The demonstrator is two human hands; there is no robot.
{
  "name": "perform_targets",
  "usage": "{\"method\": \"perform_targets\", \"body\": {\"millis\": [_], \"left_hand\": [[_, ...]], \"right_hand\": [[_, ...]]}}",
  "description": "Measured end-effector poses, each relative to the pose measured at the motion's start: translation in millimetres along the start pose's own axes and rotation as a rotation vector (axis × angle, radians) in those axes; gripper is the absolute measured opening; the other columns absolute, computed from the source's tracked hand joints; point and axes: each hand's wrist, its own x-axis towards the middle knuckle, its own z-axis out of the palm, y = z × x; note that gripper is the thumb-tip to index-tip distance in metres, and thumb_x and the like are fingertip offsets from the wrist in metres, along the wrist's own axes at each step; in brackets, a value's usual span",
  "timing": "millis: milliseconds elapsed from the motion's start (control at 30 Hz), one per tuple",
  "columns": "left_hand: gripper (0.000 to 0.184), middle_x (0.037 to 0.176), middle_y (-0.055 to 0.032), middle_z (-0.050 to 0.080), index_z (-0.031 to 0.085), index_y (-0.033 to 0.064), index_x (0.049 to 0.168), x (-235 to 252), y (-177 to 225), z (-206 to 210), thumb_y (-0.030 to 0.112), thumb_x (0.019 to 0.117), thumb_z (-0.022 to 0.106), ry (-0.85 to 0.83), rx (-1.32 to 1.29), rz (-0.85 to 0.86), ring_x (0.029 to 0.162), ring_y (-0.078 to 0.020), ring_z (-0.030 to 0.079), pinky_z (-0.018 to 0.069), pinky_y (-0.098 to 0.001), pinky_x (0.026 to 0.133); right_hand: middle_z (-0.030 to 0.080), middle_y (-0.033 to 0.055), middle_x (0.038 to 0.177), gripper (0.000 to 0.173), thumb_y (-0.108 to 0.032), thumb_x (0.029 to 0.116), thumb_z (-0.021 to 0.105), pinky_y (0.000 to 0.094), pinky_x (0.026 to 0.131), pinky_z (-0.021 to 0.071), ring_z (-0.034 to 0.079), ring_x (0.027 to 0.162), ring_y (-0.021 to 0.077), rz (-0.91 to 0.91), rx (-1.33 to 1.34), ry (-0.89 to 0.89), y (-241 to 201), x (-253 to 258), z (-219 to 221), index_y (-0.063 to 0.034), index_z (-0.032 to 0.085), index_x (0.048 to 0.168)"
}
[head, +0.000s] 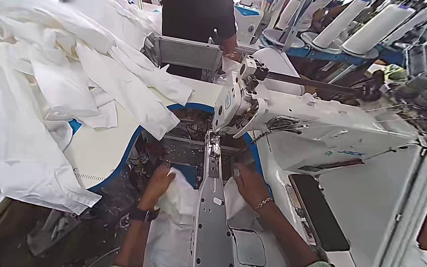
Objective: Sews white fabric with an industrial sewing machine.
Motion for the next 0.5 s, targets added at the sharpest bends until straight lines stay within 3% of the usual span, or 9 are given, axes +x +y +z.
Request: {"method": "perform_targets", "body": {"millis": [67, 167, 200, 267, 300, 367, 400, 433, 500], "left_hand": [[0.018, 0.078, 0.0025, 0.063, 0.066, -0.0012, 0.101, -16, 60, 20, 0.007, 0.1028, 0.051, -0.193, -0.148, 0.224, 0.069, -0.0011, 0.059, 0.0519, -0.023, 0.068], [0.049, 0.084, 0.0065, 0.065, 0.037, -0.0026, 0.15, -50, 74, 41, 0.007, 0.1021, 0.043, -0.612, -0.416, 0.211, 0.065, 0.0018, 0.059, 0.0515, -0.0168, 0.062], [0.053, 0.083, 0.0046, 0.07, 0.035, 0.0003, 0.153, -47, 65, 39, 0.007, 0.101, 0.041, -0.599, -0.444, 0.197, 0.063, -0.001, 0.064, 0.0546, -0.0182, 0.058], [0.034, 0.08, 0.0009, 0.071, 0.06, -0.0039, 0.132, -23, 61, 43, 0.006, 0.1, 0.052, -0.146, -0.23, 0.315, 0.062, -0.0045, 0.064, 0.0552, -0.022, 0.059], [0.028, 0.088, -0.0033, 0.07, 0.067, -0.0029, 0.121, -7, 60, 56, 0.009, 0.0971, 0.06, 0.105, -0.056, 0.381, 0.071, -0.0089, 0.065, 0.0552, -0.027, 0.067], [0.03, 0.109, -0.019, 0.068, 0.066, -0.0045, 0.119, 18, 65, 79, 0.016, 0.0972, 0.063, 0.319, 0.169, 0.491, 0.092, -0.0265, 0.069, 0.0574, -0.0426, 0.083], [0.035, 0.112, -0.0228, 0.067, 0.063, -0.0048, 0.123, 17, 67, 88, 0.02, 0.0985, 0.062, 0.339, 0.232, 0.502, 0.095, -0.0328, 0.069, 0.0561, -0.0489, 0.085], [0.043, 0.111, -0.024, 0.068, 0.059, -0.0036, 0.132, 10, 67, 92, 0.024, 0.0994, 0.062, 0.321, 0.278, 0.486, 0.094, -0.0359, 0.069, 0.0555, -0.0528, 0.085], [0.059, 0.101, -0.0241, 0.07, 0.05, 0.0009, 0.15, -2, 63, 89, 0.03, 0.1, 0.062, 0.263, 0.364, 0.473, 0.082, -0.0382, 0.069, 0.055, -0.0549, 0.077]], "right_hand": [[0.071, 0.0208, 0.08, 0.046, -0.006, 0.0947, 0.063, 0.0549, 0.062, 0.0569, 0.07, 0.065, 0.0389, -0.384, 0.135, 0.447, -15, -19, 24, 0.0055, 0.059, 0.139], [0.067, 0.014, 0.071, 0.026, -0.003, 0.0851, 0.06, 0.0362, 0.04, 0.05, 0.063, 0.048, 0.0243, -0.789, 0.085, 0.759, -7, -31, 53, 0.0, 0.076, 0.105], [0.065, 0.0118, 0.07, 0.018, -0.001, 0.082, 0.059, 0.031, 0.039, 0.0475, 0.06, 0.046, 0.0202, -0.85, 0.043, 0.798, -4, -29, 58, -0.0026, 0.075, 0.092], [0.063, 0.0095, 0.067, 0.013, 0.0, 0.0798, 0.06, 0.0273, 0.037, 0.0457, 0.058, 0.044, 0.0168, -0.936, 0.011, 0.811, -9, -28, 64, -0.0041, 0.071, 0.081], [0.061, 0.0082, 0.065, 0.012, -0.001, 0.0822, 0.059, 0.0267, 0.037, 0.0444, 0.056, 0.043, 0.016, -0.963, 0.013, 0.805, -11, -31, 66, -0.0036, 0.07, 0.081], [0.063, 0.0066, 0.063, 0.02, -0.013, 0.0893, 0.062, 0.032, 0.04, 0.0477, 0.059, 0.045, 0.0194, -0.781, 0.057, 0.756, -12, -37, 60, 0.0036, 0.072, 0.095], [0.069, 0.0126, 0.068, 0.042, -0.023, 0.0901, 0.068, 0.0434, 0.048, 0.0553, 0.067, 0.053, 0.0282, -0.527, 0.099, 0.596, -5, -41, 45, 0.0117, 0.069, 0.114], [0.072, 0.0212, 0.08, 0.062, -0.033, 0.0934, 0.072, 0.055, 0.064, 0.0578, 0.071, 0.069, 0.0386, -0.243, 0.145, 0.372, 7, -36, 22, 0.0136, 0.058, 0.132], [0.068, 0.0324, 0.109, 0.054, -0.035, 0.1016, 0.064, 0.0633, 0.097, 0.0463, 0.065, 0.107, 0.0488, 0.13, 0.164, -0.009, 43, 1, -13, 0.0123, 0.06, 0.127]]}}
